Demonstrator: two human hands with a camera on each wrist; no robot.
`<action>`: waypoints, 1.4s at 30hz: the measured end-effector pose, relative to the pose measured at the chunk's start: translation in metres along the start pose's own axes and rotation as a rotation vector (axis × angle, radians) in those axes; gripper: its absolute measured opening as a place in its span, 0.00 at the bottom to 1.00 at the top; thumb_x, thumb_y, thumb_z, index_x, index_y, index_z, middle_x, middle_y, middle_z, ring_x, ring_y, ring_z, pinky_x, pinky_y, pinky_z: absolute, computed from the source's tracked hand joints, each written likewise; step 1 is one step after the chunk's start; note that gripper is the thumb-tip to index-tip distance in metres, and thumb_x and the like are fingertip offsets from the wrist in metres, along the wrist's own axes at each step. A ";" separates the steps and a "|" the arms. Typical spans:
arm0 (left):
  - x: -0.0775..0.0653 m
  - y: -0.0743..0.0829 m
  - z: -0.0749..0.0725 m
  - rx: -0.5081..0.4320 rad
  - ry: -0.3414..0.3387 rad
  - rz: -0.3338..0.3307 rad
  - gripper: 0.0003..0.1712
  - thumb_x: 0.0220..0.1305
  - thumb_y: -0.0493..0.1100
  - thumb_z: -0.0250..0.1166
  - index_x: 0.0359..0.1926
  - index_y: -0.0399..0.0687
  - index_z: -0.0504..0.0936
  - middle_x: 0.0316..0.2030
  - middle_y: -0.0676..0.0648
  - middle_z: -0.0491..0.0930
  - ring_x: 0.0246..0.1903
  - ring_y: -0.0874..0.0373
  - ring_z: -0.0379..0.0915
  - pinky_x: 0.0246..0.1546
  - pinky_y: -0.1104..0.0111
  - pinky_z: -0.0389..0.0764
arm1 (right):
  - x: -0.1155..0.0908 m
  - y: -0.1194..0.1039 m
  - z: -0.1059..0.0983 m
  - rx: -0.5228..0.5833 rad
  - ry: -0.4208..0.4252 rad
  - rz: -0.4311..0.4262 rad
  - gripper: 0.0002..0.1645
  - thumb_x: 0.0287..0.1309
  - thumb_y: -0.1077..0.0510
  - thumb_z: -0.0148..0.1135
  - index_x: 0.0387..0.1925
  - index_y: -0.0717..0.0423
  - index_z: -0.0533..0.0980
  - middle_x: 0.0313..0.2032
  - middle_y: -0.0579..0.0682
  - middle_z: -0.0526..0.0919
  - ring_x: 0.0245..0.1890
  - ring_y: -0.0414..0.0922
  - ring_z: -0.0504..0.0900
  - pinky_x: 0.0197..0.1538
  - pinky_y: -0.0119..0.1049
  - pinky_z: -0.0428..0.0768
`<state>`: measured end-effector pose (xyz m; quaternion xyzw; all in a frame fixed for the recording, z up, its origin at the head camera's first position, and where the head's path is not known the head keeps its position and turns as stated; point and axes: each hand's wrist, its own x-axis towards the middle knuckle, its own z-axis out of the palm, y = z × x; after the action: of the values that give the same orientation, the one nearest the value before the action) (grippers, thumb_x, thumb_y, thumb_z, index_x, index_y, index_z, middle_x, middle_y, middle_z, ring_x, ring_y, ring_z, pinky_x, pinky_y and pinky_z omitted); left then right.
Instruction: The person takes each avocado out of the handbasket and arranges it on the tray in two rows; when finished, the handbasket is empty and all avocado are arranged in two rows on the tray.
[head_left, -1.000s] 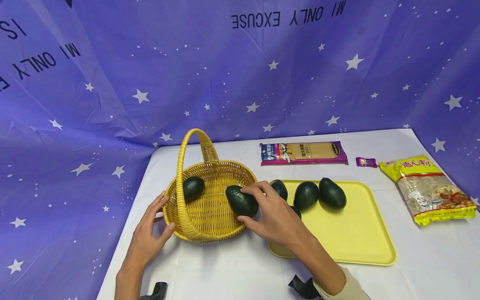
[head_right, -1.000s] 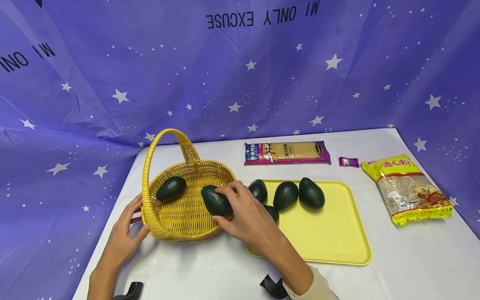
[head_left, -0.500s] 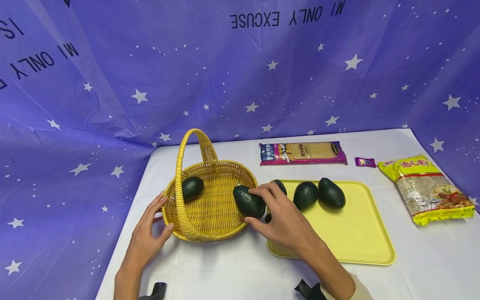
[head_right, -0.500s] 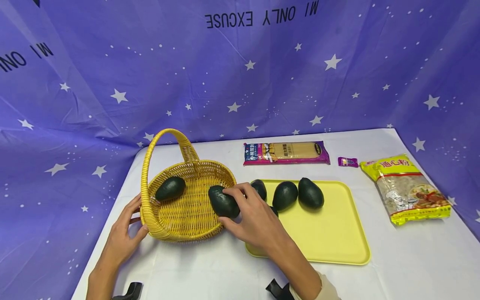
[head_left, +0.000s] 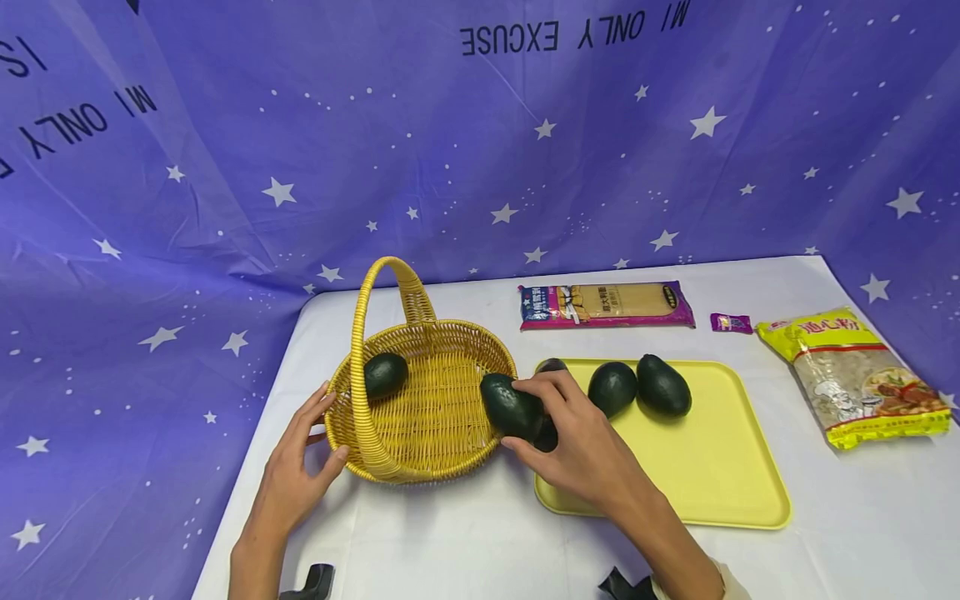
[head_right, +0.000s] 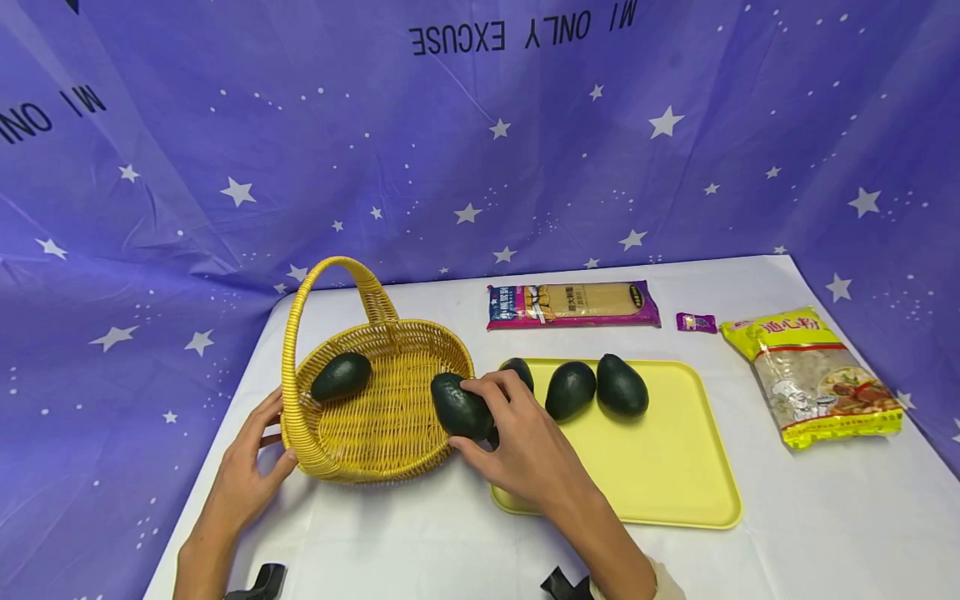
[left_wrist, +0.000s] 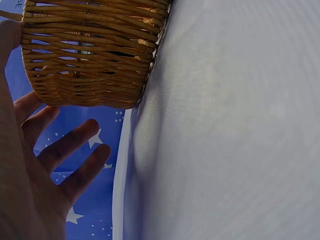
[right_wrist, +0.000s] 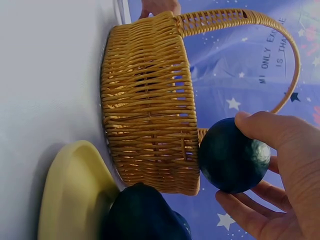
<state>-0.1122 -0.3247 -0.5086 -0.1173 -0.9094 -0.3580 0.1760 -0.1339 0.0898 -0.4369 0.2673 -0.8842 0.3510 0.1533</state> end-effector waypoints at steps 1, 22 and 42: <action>0.000 0.000 0.000 -0.001 0.001 0.000 0.47 0.64 0.38 0.73 0.82 0.57 0.67 0.82 0.52 0.62 0.65 0.71 0.70 0.59 0.84 0.76 | -0.001 0.000 0.000 0.001 -0.002 0.004 0.40 0.55 0.43 0.84 0.67 0.46 0.77 0.59 0.46 0.78 0.55 0.44 0.83 0.56 0.44 0.88; 0.001 0.000 0.000 -0.003 0.006 0.011 0.46 0.64 0.38 0.73 0.82 0.54 0.67 0.82 0.51 0.62 0.64 0.71 0.70 0.59 0.85 0.75 | -0.020 0.010 -0.008 -0.025 0.042 0.087 0.41 0.51 0.45 0.86 0.65 0.47 0.78 0.59 0.46 0.78 0.54 0.44 0.85 0.56 0.46 0.89; 0.002 0.002 -0.002 0.037 0.011 0.009 0.46 0.64 0.40 0.74 0.81 0.55 0.69 0.81 0.51 0.64 0.66 0.70 0.69 0.58 0.85 0.75 | -0.038 0.030 -0.029 -0.006 0.175 0.089 0.43 0.44 0.57 0.90 0.63 0.55 0.79 0.57 0.51 0.78 0.55 0.44 0.82 0.50 0.29 0.88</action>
<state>-0.1130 -0.3246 -0.5055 -0.1162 -0.9143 -0.3411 0.1848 -0.1183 0.1424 -0.4500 0.1954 -0.8794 0.3771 0.2150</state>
